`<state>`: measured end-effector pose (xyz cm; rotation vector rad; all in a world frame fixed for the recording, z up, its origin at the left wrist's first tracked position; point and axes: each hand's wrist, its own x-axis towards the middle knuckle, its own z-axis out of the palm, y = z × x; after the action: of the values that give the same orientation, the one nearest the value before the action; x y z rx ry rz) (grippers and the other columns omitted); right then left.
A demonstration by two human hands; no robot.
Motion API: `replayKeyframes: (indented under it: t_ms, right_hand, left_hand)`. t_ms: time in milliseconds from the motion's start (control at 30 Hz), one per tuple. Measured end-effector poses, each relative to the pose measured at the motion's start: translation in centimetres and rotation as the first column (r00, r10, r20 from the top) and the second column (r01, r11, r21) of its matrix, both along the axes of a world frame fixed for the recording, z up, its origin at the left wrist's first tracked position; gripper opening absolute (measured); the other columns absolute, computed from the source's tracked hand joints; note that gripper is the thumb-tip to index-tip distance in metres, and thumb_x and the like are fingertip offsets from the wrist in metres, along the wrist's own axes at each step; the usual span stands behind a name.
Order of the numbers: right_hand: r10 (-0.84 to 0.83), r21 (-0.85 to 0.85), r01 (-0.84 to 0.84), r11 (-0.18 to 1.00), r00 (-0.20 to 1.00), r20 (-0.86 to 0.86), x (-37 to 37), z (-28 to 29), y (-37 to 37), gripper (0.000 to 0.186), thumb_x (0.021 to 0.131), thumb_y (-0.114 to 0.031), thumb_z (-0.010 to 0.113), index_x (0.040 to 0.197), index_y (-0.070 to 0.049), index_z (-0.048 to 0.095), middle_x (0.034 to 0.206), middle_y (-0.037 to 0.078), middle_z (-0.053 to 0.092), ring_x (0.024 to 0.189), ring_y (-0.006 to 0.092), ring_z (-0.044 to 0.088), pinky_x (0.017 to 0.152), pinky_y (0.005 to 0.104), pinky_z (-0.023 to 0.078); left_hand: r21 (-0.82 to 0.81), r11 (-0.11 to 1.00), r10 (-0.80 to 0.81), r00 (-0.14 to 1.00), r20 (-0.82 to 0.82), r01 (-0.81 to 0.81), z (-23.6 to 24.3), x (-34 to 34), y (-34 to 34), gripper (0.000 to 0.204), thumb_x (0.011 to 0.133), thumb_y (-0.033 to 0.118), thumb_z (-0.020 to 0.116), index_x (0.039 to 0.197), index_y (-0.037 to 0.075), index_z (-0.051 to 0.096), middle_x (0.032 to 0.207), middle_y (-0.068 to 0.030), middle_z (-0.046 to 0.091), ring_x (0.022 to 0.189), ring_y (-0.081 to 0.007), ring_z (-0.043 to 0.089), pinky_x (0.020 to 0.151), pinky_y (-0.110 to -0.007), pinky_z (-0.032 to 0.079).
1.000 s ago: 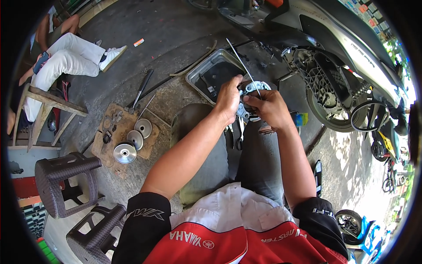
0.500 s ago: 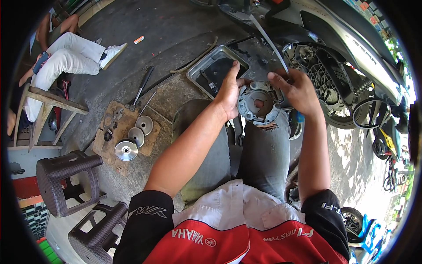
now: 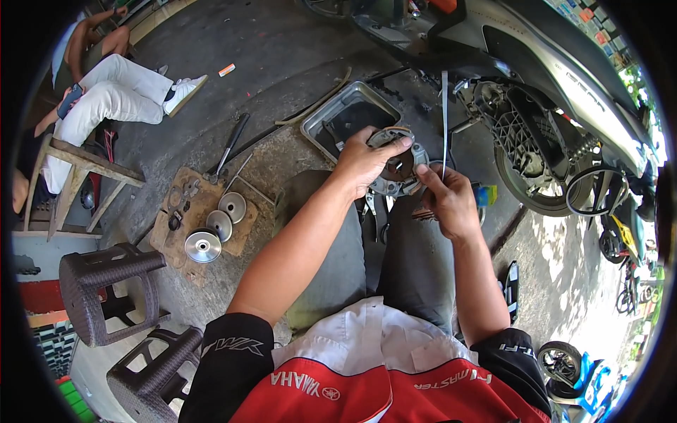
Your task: Cleaning and reassembling motorcycle clutch components using basic hand tools.
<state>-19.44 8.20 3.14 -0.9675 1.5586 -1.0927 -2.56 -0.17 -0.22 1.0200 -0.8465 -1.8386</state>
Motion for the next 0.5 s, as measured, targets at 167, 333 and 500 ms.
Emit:
replayKeyframes:
  t_ms: [167,333,500]
  right_hand:
    - [0.089,-0.142,-0.087,0.986,0.996,0.008,-4.7,1.4,2.7,0.026,0.105,-0.011,0.055,0.127,-0.001,0.064,0.07,-0.002,0.056,0.057,0.0036,0.047,0.05,0.0209,0.036]
    - [0.178,-0.099,-0.253,0.962,0.864,-0.471,-9.3,3.5,7.0,0.033,0.106,-0.014,0.054,0.138,-0.006,0.06,0.071,0.001,0.059,0.06,0.0073,0.05,0.054,0.0245,0.041]
    - [0.133,-0.052,-0.246,0.968,0.677,-0.724,-10.2,4.0,9.4,0.029,0.102,-0.007,0.056,0.128,-0.005,0.067,0.07,0.008,0.057,0.06,0.012,0.051,0.06,0.0286,0.047]
  left_hand:
    - [-0.34,0.94,0.063,0.964,0.258,0.029,-0.7,-0.3,-0.4,0.042,0.081,0.025,0.09,0.111,0.003,0.07,0.098,-0.0053,0.075,0.084,-0.0125,0.069,0.067,-0.029,0.057]
    - [-0.551,0.82,0.226,0.796,0.562,0.156,-1.3,0.1,-1.3,0.042,0.075,0.027,0.092,0.107,0.006,0.075,0.097,-0.0074,0.078,0.088,-0.0171,0.073,0.081,-0.032,0.055]
    - [-0.556,0.8,0.187,0.788,0.587,0.224,-1.4,-0.6,-1.4,0.048,0.072,0.033,0.093,0.108,0.005,0.075,0.098,-0.0147,0.078,0.093,-0.0295,0.076,0.081,-0.038,0.057]
